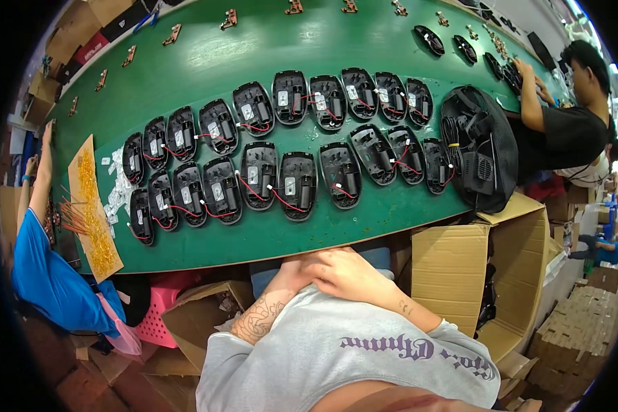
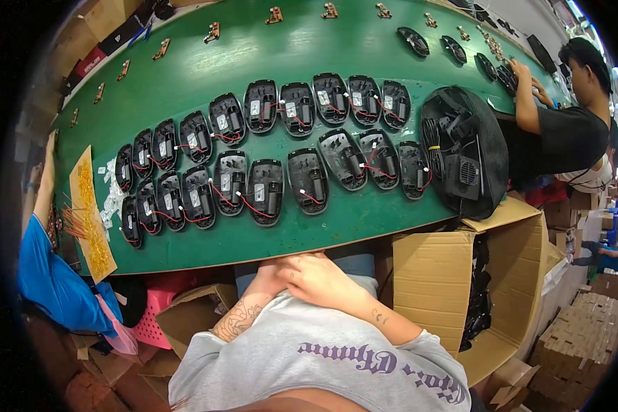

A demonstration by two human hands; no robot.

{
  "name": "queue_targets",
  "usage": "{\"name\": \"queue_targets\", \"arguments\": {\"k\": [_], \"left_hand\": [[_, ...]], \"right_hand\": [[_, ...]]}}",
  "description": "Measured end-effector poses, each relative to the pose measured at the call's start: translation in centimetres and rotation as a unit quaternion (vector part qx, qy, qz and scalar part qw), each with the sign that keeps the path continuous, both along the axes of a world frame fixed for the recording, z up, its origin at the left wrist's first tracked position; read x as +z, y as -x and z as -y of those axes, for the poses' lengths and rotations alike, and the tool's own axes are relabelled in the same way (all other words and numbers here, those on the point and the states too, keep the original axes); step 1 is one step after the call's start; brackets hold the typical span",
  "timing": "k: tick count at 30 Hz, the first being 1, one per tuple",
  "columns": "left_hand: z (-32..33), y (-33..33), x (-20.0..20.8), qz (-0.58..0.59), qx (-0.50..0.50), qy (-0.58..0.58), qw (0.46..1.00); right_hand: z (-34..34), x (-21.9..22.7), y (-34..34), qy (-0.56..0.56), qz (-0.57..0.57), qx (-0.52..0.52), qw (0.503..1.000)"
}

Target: The recorder is assembling computer mice by inserting internal components into the bottom shells at a factory workstation.

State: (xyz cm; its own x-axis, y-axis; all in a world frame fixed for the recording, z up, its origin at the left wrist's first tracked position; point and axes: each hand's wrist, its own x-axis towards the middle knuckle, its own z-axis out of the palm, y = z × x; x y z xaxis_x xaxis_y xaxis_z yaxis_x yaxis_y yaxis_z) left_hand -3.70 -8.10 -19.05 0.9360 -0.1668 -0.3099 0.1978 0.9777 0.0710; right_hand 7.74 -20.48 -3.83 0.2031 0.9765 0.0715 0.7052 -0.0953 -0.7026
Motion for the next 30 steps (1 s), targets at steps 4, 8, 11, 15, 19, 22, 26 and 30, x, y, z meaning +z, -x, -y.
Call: {"name": "queue_targets", "arguments": {"k": [4, 8, 11, 15, 19, 22, 26, 30], "left_hand": [[0.5, -1.5, 2.2, 0.025, 0.032, 0.125, 0.991], [1.0, -2.0, 3.3, -0.035, 0.008, 0.139, 0.990], [1.1, -2.1, 1.7, -0.041, 0.014, 0.135, 0.990], [1.1, -2.4, 2.0, -0.114, -0.014, 0.059, 0.992], [1.2, -2.4, -0.2, -0.038, -0.021, 0.065, 0.997], [1.1, -2.5, -0.7, -0.061, -0.015, 0.046, 0.997], [1.0, -2.5, -1.5, -0.092, -0.022, 0.023, 0.995], [0.4, -2.6, -1.8, -0.039, -0.029, -0.016, 0.999]], "right_hand": [[0.9, -1.3, 0.1, 0.076, 0.019, -0.083, 0.993], [1.6, -2.4, -0.5, 0.064, 0.011, -0.092, 0.994], [1.6, -2.5, -0.9, 0.080, -0.006, -0.087, 0.993], [1.6, -2.0, -1.1, 0.024, -0.006, -0.100, 0.995], [1.7, -2.4, -1.1, 0.062, -0.020, -0.087, 0.994], [1.8, -2.5, -1.2, 0.036, -0.012, -0.095, 0.995], [1.8, -2.1, -1.5, 0.063, -0.022, -0.087, 0.994], [1.7, -2.2, -1.3, -0.008, -0.023, -0.051, 0.998]]}}
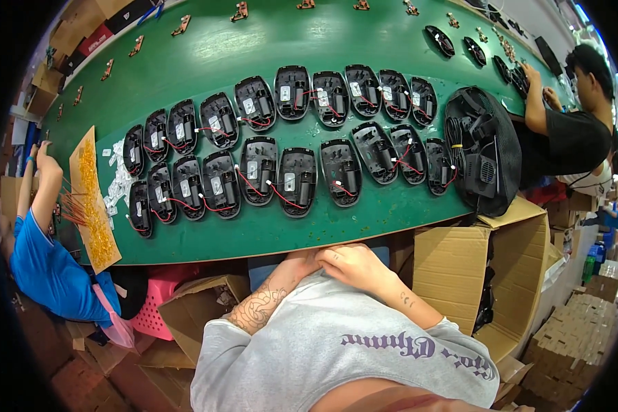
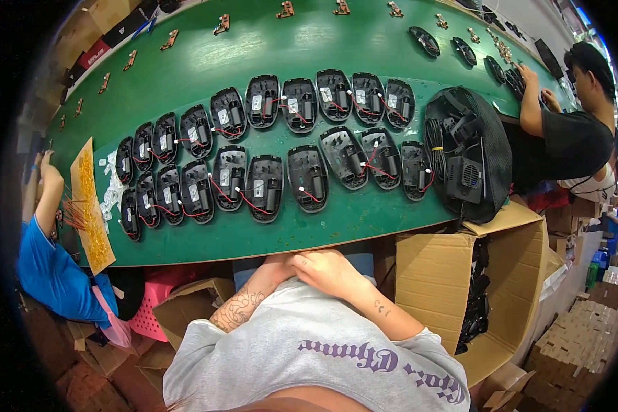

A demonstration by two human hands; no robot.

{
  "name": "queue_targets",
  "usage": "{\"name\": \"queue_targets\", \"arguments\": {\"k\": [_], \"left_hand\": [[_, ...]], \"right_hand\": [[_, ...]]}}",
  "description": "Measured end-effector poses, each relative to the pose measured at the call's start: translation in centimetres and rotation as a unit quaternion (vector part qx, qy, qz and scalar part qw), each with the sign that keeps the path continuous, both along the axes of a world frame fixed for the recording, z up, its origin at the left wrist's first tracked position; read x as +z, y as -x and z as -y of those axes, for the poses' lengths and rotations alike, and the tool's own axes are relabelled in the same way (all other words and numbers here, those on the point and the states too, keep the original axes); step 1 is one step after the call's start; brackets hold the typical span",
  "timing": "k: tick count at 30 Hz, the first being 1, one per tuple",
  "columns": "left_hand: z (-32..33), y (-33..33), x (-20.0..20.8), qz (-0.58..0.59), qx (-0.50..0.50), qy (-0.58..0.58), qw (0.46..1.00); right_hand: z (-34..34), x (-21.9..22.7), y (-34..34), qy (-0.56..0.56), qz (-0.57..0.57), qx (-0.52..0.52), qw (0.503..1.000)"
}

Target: The recorder is assembling computer mice by inserting internal components into the bottom shells at a factory workstation.

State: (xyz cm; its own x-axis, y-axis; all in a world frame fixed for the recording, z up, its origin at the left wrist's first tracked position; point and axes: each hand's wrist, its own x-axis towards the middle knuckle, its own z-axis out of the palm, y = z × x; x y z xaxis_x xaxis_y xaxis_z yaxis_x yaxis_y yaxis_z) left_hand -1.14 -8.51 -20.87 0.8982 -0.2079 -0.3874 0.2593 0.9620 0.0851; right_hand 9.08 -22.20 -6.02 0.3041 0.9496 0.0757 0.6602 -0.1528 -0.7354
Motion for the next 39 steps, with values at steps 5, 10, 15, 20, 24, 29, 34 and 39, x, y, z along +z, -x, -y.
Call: {"name": "queue_targets", "arguments": {"k": [5, 10, 15, 20, 24, 29, 34, 39], "left_hand": [[0.0, -0.4, 5.0, -0.153, 0.028, -0.019, 0.988], [-0.2, 0.6, 4.7, -0.133, 0.044, -0.036, 0.990], [-0.5, 1.5, 2.5, 0.115, -0.007, -0.137, 0.984], [-0.7, 1.9, 2.4, 0.135, -0.013, -0.232, 0.963], [-0.5, 1.1, 4.0, 0.049, 0.008, -0.168, 0.984], [-0.8, -1.1, 5.1, -0.064, 0.050, 0.067, 0.994], [-0.9, -1.2, 1.6, -0.050, 0.052, 0.144, 0.987], [-0.1, -0.5, 0.6, -0.140, 0.048, 0.067, 0.987]], "right_hand": [[-0.2, 0.9, 1.2, -0.070, -0.074, 0.055, 0.993], [-1.0, 3.9, 1.6, -0.097, -0.165, 0.083, 0.978], [-1.7, 5.4, 0.5, -0.097, -0.166, 0.057, 0.980], [-3.5, 6.9, -0.5, -0.123, -0.132, 0.004, 0.984], [-4.1, 7.2, -1.2, -0.169, -0.078, -0.004, 0.983], [-4.3, 8.1, -3.5, -0.199, 0.020, -0.054, 0.978], [-4.2, 8.0, -5.3, -0.222, 0.027, -0.156, 0.962], [-4.4, 8.0, -6.9, -0.181, -0.063, -0.271, 0.943]]}}
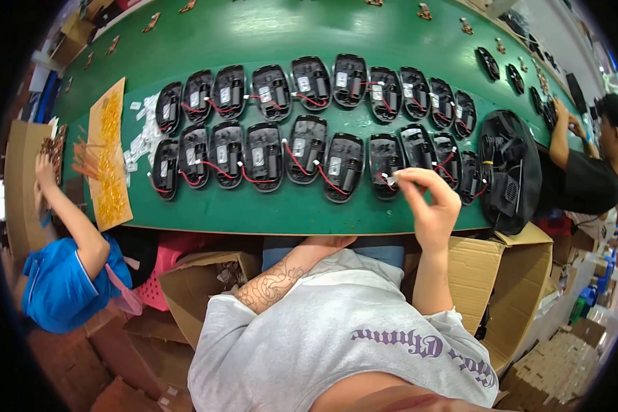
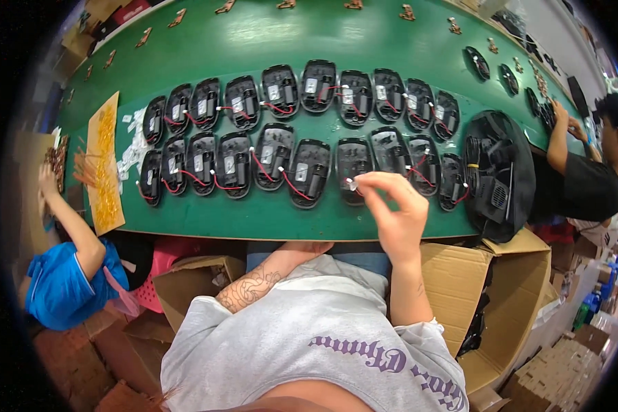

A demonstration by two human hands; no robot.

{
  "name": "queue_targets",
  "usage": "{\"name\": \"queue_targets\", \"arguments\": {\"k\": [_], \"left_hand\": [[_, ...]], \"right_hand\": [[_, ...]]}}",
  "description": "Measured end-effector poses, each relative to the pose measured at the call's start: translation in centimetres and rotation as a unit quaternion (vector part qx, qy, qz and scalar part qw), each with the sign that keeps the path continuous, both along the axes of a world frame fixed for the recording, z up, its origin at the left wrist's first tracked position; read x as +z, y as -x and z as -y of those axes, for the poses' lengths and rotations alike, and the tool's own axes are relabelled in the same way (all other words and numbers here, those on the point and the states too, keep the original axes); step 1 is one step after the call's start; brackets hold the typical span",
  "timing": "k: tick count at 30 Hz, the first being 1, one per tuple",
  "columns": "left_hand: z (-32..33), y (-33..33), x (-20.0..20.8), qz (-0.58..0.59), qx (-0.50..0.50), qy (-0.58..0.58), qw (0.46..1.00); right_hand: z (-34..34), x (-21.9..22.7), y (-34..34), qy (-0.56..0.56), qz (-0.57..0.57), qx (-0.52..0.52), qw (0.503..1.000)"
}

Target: The recorder is assembling computer mice by inserting internal components into the bottom shells at a factory workstation.

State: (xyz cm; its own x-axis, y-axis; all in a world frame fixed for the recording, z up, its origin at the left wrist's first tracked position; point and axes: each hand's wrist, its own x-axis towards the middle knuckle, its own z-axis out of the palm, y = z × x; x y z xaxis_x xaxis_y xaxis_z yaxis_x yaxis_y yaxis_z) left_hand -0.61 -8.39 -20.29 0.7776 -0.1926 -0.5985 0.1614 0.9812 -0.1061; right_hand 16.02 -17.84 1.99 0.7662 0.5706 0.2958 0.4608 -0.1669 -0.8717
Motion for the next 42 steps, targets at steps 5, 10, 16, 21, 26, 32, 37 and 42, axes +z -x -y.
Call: {"name": "queue_targets", "arguments": {"k": [5, 10, 16, 21, 26, 32, 37, 42], "left_hand": [[-0.3, -0.2, 0.1, 0.037, 0.014, 0.044, 0.998], [0.1, -0.3, -0.5, 0.051, 0.030, 0.059, 0.997], [-0.3, -0.5, 1.3, -0.002, 0.065, 0.099, 0.993], [-0.2, -0.5, 1.2, -0.054, 0.066, 0.127, 0.988], [0.0, -0.2, -0.4, -0.002, 0.065, 0.109, 0.992], [0.2, -0.3, -0.5, -0.014, 0.049, 0.091, 0.995], [0.0, -0.2, -1.3, -0.014, 0.040, 0.091, 0.995], [0.3, -0.1, -0.6, -0.020, 0.023, 0.057, 0.998]], "right_hand": [[-1.1, -0.6, -2.3, 0.054, 0.023, -0.006, 0.998], [-2.7, -0.8, -3.6, 0.133, 0.173, 0.051, 0.975], [-3.0, -1.3, -3.3, 0.169, 0.154, 0.075, 0.971], [-2.9, -1.5, -3.5, 0.179, 0.178, 0.062, 0.966], [-2.2, -0.8, -3.3, 0.195, 0.221, 0.076, 0.953], [-1.8, -0.5, -2.8, 0.235, 0.235, 0.078, 0.940], [-1.5, -0.2, -2.9, 0.251, 0.234, 0.094, 0.934], [-1.6, -0.4, -2.9, 0.244, 0.233, 0.091, 0.937]]}}
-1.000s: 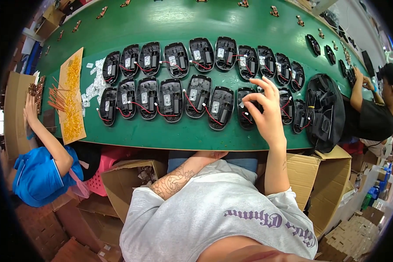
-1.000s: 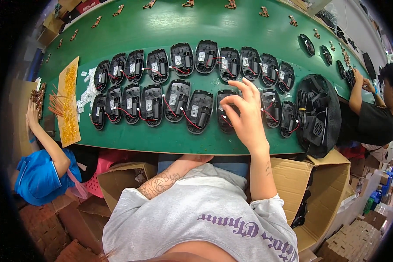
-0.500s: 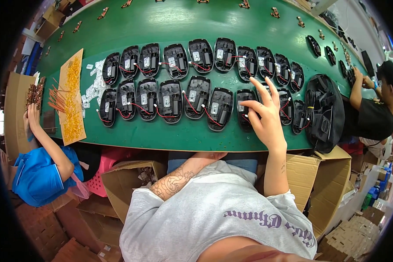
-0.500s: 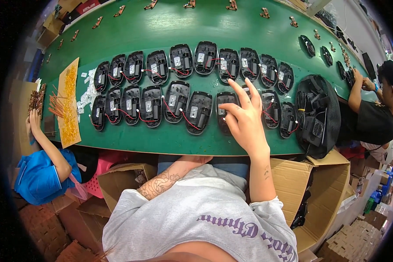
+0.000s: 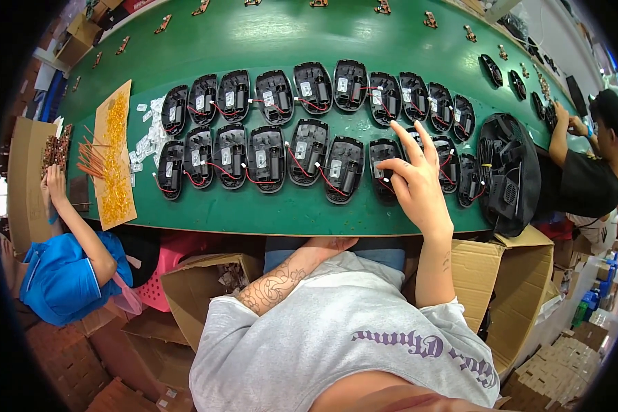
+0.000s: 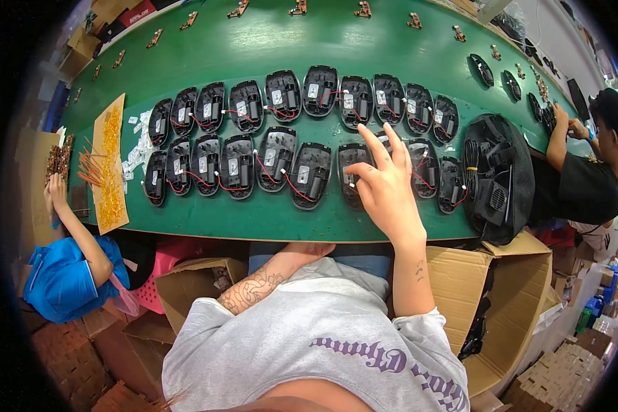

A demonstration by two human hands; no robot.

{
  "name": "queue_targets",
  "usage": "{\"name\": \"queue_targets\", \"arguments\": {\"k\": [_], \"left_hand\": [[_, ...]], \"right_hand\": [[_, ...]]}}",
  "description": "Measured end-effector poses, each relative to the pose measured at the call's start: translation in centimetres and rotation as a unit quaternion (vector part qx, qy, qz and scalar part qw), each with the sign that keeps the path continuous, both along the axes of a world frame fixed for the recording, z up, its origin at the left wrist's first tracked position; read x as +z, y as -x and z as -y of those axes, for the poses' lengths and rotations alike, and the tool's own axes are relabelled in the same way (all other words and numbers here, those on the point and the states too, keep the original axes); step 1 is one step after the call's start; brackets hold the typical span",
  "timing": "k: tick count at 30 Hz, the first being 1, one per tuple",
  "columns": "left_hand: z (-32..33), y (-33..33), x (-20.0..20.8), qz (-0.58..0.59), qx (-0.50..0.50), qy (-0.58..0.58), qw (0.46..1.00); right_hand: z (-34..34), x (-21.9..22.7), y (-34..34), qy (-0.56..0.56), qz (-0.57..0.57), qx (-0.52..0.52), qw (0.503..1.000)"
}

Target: The recorder is assembling computer mice by inserting internal components into the bottom shells at a factory workstation.

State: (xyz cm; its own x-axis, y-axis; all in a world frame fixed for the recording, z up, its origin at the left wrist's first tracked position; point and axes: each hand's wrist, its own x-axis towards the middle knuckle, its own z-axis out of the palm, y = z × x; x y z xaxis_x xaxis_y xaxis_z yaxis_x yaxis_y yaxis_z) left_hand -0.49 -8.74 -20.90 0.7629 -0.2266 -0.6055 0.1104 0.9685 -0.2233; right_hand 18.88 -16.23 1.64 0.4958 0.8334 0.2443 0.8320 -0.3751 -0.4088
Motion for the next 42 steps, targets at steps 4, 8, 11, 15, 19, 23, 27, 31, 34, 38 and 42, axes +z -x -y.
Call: {"name": "queue_targets", "arguments": {"k": [4, 8, 11, 15, 19, 23, 27, 31, 34, 38, 42], "left_hand": [[-0.3, -0.2, -0.2, 0.036, -0.034, -0.067, 0.997], [-0.3, 0.9, -3.0, 0.087, -0.070, -0.087, 0.990], [-0.2, -0.2, 1.4, 0.104, -0.107, -0.059, 0.987], [0.1, -1.1, 2.4, 0.153, -0.096, 0.033, 0.983], [1.0, -0.8, 1.8, 0.228, -0.100, 0.088, 0.964], [1.2, -0.7, 0.5, 0.278, -0.099, 0.130, 0.947], [1.1, -0.3, -0.1, 0.242, -0.064, 0.199, 0.948], [0.9, -0.4, 0.1, 0.244, -0.052, 0.163, 0.955], [0.7, -0.7, 1.0, 0.256, -0.078, 0.080, 0.960], [0.4, -1.0, 1.6, 0.240, -0.138, -0.059, 0.959], [0.1, -1.0, 2.8, 0.221, -0.139, -0.064, 0.963]], "right_hand": [[0.2, 0.0, 0.1, -0.028, 0.019, -0.001, 0.999], [0.8, 0.6, 1.2, -0.162, 0.039, 0.032, 0.985], [4.2, -1.1, 4.2, -0.310, 0.017, 0.051, 0.949], [8.6, -4.9, 8.4, -0.147, -0.155, 0.138, 0.967], [8.3, -9.5, 11.6, -0.040, -0.131, -0.056, 0.989], [9.1, -11.5, 11.6, -0.007, -0.188, -0.071, 0.980], [9.4, -11.7, 10.4, 0.070, -0.247, -0.032, 0.966], [9.4, -11.3, 10.3, 0.010, -0.228, -0.021, 0.973], [9.4, -10.9, 10.4, -0.043, -0.218, -0.019, 0.975], [8.6, -7.6, 10.3, -0.128, -0.218, 0.045, 0.966], [7.4, -4.4, 9.6, -0.197, -0.228, 0.075, 0.950]]}}
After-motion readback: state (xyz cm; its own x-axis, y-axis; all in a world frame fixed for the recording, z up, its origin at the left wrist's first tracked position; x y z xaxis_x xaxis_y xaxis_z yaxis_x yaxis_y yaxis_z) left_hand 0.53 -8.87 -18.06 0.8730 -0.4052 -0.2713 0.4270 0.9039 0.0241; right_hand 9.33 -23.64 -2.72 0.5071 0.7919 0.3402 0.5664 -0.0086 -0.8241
